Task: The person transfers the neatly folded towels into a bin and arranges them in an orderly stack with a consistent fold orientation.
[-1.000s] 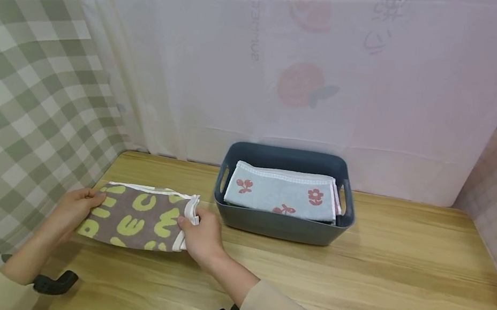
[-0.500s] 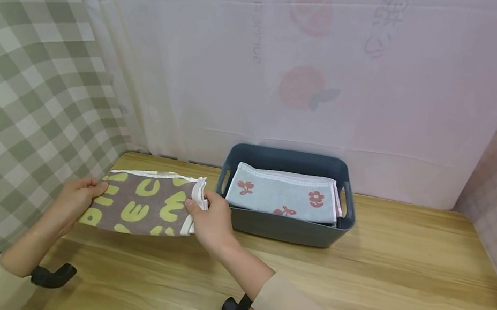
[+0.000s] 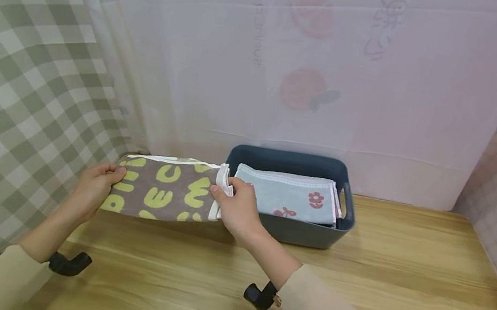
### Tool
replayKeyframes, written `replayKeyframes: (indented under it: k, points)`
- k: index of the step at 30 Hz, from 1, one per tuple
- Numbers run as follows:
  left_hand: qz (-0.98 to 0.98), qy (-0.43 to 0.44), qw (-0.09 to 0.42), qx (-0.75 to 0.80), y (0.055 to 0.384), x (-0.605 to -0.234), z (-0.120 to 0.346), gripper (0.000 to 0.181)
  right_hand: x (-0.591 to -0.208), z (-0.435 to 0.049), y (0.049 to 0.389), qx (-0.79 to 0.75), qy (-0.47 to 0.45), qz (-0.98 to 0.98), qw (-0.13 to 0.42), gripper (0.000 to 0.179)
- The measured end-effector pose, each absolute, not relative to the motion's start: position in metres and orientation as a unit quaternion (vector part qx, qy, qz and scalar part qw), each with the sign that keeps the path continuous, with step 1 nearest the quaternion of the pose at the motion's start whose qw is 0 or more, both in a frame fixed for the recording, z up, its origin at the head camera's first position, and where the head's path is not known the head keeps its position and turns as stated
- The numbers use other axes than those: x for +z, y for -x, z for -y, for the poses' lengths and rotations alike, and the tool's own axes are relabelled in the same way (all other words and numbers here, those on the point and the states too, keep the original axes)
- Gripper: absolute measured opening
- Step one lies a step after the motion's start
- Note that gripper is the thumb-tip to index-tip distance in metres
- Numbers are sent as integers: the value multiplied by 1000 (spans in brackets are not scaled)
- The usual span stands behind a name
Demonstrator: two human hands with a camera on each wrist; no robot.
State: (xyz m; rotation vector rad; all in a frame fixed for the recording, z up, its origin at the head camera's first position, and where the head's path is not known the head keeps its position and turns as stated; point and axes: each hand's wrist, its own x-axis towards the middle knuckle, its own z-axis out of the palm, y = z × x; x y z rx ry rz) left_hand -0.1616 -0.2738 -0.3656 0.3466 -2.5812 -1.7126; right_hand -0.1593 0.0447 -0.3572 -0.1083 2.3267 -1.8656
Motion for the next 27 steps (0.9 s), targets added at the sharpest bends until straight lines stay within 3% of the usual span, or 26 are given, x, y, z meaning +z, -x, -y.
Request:
replayKeyframes:
  k: [15, 27]
  points:
    - [811, -61, 33, -581, 194, -360, 228, 27, -353, -92, 175, -651, -4, -755, 75, 37]
    - [765, -30, 7, -643, 218, -359, 183, 18, -344, -141, 185, -584, -4, -810, 61, 46]
